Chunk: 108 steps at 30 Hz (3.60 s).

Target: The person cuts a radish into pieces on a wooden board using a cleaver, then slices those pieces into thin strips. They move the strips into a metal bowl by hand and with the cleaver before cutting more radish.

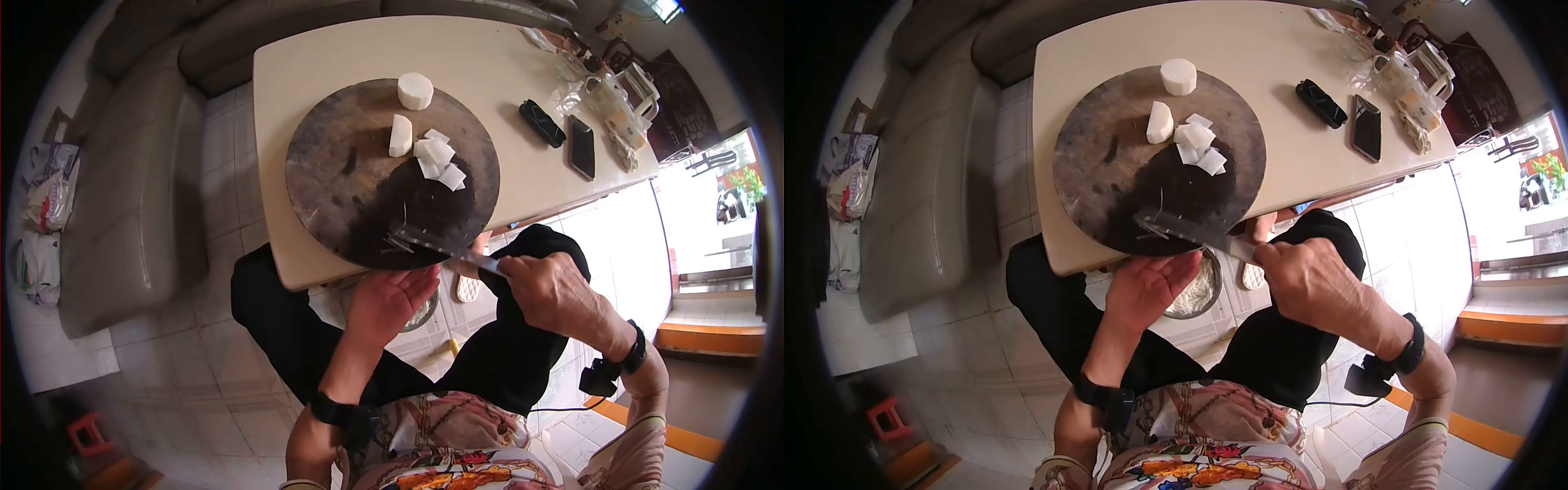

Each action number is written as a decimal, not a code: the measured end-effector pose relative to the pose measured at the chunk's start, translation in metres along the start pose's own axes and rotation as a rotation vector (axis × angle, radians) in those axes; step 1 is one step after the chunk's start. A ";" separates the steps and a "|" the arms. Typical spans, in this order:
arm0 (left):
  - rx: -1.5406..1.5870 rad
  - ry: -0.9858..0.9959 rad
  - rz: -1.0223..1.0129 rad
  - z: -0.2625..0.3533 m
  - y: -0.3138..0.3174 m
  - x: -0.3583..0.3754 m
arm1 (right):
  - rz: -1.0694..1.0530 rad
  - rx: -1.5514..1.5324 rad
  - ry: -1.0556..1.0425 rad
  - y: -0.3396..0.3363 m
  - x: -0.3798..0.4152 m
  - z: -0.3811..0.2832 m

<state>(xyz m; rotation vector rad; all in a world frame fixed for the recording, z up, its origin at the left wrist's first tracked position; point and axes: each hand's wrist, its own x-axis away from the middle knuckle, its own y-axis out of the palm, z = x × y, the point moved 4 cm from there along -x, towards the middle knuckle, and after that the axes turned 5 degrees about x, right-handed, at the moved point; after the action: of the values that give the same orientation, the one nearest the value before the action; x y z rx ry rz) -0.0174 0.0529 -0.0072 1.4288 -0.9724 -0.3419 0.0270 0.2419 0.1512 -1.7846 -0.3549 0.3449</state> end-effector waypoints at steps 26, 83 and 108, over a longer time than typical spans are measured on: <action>-0.455 0.127 0.355 -0.041 -0.035 0.026 | -0.351 -1.252 0.824 0.077 0.117 -0.039; -0.425 0.134 0.664 0.019 -0.205 -0.052 | -0.218 -1.406 0.827 0.172 0.125 -0.021; -0.503 0.022 0.538 0.027 -0.169 -0.033 | -0.392 -1.337 0.804 0.221 0.105 -0.028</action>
<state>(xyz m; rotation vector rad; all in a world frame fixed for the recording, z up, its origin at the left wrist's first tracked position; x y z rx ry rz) 0.0010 0.0301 -0.1788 0.6819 -1.1142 -0.1512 0.1462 0.2102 -0.0617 -2.8267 -0.3497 -1.1395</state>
